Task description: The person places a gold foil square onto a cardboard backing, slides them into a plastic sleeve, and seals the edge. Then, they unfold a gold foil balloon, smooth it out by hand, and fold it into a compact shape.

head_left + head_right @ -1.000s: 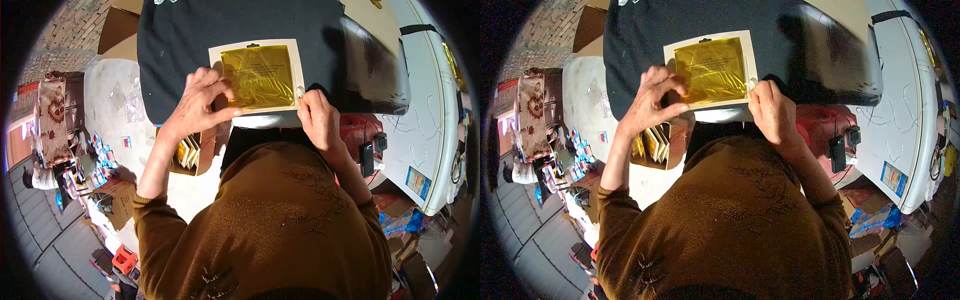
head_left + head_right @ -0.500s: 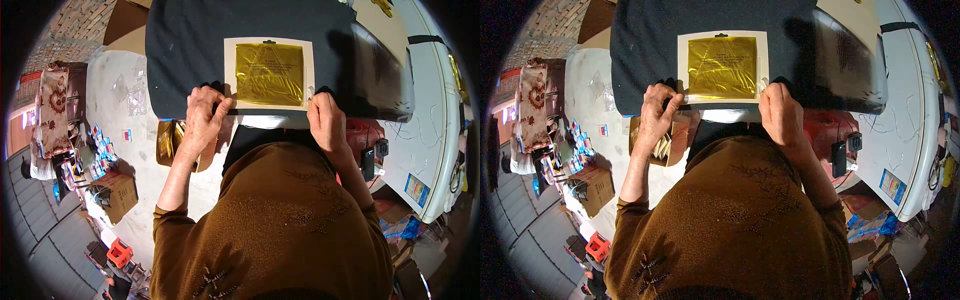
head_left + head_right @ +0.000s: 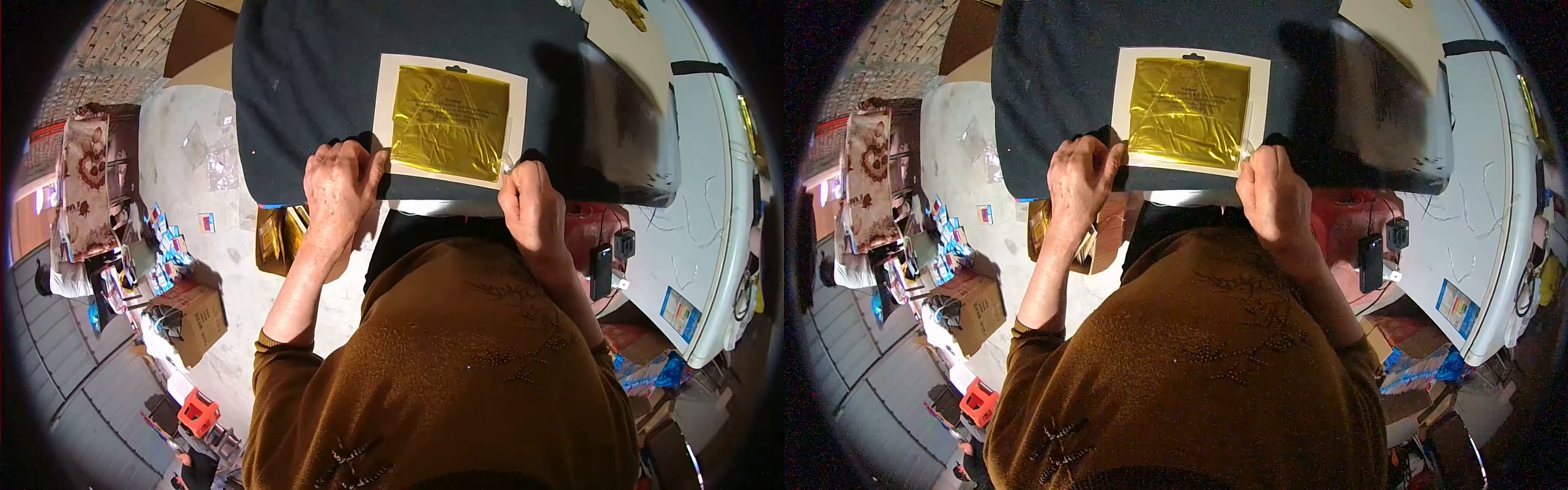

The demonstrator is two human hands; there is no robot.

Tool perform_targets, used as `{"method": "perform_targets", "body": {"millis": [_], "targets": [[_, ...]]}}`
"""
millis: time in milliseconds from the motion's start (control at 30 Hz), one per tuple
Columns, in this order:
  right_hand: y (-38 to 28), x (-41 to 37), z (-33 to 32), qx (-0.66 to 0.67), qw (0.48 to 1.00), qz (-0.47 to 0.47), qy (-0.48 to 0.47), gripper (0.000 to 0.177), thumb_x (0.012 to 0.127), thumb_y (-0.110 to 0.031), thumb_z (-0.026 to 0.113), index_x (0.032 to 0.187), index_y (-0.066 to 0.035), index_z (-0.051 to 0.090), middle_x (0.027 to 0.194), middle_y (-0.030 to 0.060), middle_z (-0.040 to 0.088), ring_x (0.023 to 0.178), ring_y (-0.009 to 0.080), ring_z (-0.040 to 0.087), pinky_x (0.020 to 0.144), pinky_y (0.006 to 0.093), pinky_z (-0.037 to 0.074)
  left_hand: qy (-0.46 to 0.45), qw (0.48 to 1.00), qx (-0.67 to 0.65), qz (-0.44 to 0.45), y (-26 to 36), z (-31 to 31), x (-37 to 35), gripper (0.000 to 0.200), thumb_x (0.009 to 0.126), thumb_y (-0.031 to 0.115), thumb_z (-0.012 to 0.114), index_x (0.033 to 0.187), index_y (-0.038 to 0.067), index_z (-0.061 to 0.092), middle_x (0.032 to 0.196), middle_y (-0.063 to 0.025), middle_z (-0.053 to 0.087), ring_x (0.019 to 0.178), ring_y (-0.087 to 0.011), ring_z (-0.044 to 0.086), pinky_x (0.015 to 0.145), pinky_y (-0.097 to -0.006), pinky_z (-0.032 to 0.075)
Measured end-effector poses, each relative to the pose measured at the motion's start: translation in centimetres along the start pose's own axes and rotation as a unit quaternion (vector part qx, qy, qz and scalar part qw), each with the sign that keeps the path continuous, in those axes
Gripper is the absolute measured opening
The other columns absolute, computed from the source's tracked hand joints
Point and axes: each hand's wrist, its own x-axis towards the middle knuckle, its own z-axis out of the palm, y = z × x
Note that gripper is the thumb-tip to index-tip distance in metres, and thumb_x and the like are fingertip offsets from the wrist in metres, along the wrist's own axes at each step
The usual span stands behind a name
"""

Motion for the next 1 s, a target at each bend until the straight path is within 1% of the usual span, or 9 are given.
{"method": "perform_targets", "body": {"millis": [333, 567, 667, 700, 800, 867, 900, 933, 1000], "targets": [[0.0, -0.7, 0.6, -0.029, 0.998, 0.02, 0.043, 0.02, 0.089, 0.0, 0.068, 0.1, -0.006, 0.053, 0.088, 0.0173, 0.062, 0.073, 0.0418, 0.066, 0.059, 0.0482, 0.053, -0.025, 0.999, 0.023, -0.027, 0.2, 0.0, 0.3, 0.031, 0.094, 0.029, 0.076, 0.082, 0.004, 0.062, 0.07, -0.0124, 0.067, 0.068, -0.0319, 0.065, 0.069, -0.0444, 0.051], [0.3, -0.3, 1.0, -0.076, 0.995, 0.015, 0.06, 0.018, 0.091, -0.001, 0.064, 0.106, -0.009, 0.057, 0.089, 0.0156, 0.064, 0.075, 0.041, 0.067, 0.061, 0.048, 0.054, 0.005, 0.998, 0.019, -0.06, 1.3, 0.0, -1.7, 0.027, 0.095, 0.024, 0.072, 0.08, 0.005, 0.059, 0.07, -0.0114, 0.066, 0.067, -0.0306, 0.065, 0.071, -0.0429, 0.046], [0.3, -0.1, 0.5, -0.083, 0.995, 0.02, 0.048, 0.015, 0.092, -0.005, 0.066, 0.105, -0.009, 0.059, 0.086, 0.0145, 0.064, 0.076, 0.0409, 0.068, 0.061, 0.0484, 0.054, 0.025, 0.996, 0.051, -0.072, 2.0, 0.5, -3.6, 0.027, 0.09, 0.019, 0.076, 0.077, 0.008, 0.056, 0.062, -0.0076, 0.062, 0.066, -0.027, 0.065, 0.073, -0.0401, 0.046], [0.3, 0.1, 0.5, -0.088, 0.995, 0.002, 0.056, 0.013, 0.092, -0.005, 0.067, 0.102, -0.009, 0.059, 0.084, 0.0138, 0.063, 0.074, 0.0389, 0.068, 0.06, 0.0466, 0.054, 0.037, 0.996, 0.048, -0.072, 2.4, 0.3, -4.3, 0.027, 0.09, 0.019, 0.076, 0.077, 0.007, 0.056, 0.062, -0.0086, 0.063, 0.065, -0.0278, 0.065, 0.068, -0.0411, 0.048], [-0.2, 0.4, 0.4, -0.087, 0.991, -0.068, 0.078, 0.01, 0.091, -0.007, 0.069, 0.097, -0.007, 0.061, 0.078, 0.0109, 0.062, 0.066, 0.0317, 0.066, 0.057, 0.0408, 0.054, 0.031, 0.983, -0.04, -0.178, 3.6, -0.1, -5.9, 0.028, 0.091, 0.02, 0.075, 0.077, 0.005, 0.056, 0.062, -0.0103, 0.063, 0.062, -0.031, 0.065, 0.061, -0.0417, 0.05], [-0.5, 0.5, -0.3, -0.059, 0.985, -0.139, 0.086, 0.009, 0.092, -0.008, 0.07, 0.095, -0.005, 0.063, 0.073, 0.0082, 0.061, 0.06, 0.0252, 0.064, 0.052, 0.0366, 0.052, 0.026, 0.958, -0.11, -0.263, 4.0, 0.3, -6.5, 0.032, 0.094, 0.02, 0.073, 0.075, 0.004, 0.054, 0.062, -0.0112, 0.063, 0.058, -0.0253, 0.066, 0.056, -0.0392, 0.051], [-0.4, 0.1, 0.0, -0.063, 0.975, -0.196, 0.084, 0.007, 0.093, -0.008, 0.07, 0.098, -0.005, 0.066, 0.071, 0.0048, 0.06, 0.056, 0.0169, 0.058, 0.045, 0.0316, 0.048, 0.032, 0.942, -0.154, -0.297, 4.1, 0.4, -6.8, 0.033, 0.095, 0.021, 0.073, 0.074, 0.004, 0.053, 0.062, -0.0107, 0.063, 0.057, -0.0226, 0.066, 0.056, -0.0385, 0.051], [-1.0, 0.0, 0.2, -0.058, 0.964, -0.249, 0.07, 0.02, 0.093, -0.011, 0.072, 0.111, -0.005, 0.069, 0.067, 0.0021, 0.057, 0.056, 0.0145, 0.057, 0.039, 0.0297, 0.043, 0.038, 0.923, -0.197, -0.329, 4.1, 0.7, -7.0, 0.035, 0.096, 0.021, 0.073, 0.073, 0.004, 0.052, 0.061, -0.0102, 0.063, 0.057, -0.0198, 0.067, 0.056, -0.0378, 0.051], [-3.2, -1.4, 0.8, -0.055, 0.956, -0.284, 0.05, 0.026, 0.084, -0.005, 0.073, 0.11, -0.004, 0.074, 0.081, 0.0027, 0.064, 0.075, 0.0176, 0.066, 0.062, 0.0328, 0.052, 0.045, 0.868, -0.355, -0.344, 3.2, 2.1, -8.2, 0.028, 0.1, 0.018, 0.07, 0.086, 0.003, 0.051, 0.068, -0.0091, 0.067, 0.061, -0.0148, 0.069, 0.055, -0.0317, 0.054]]}}
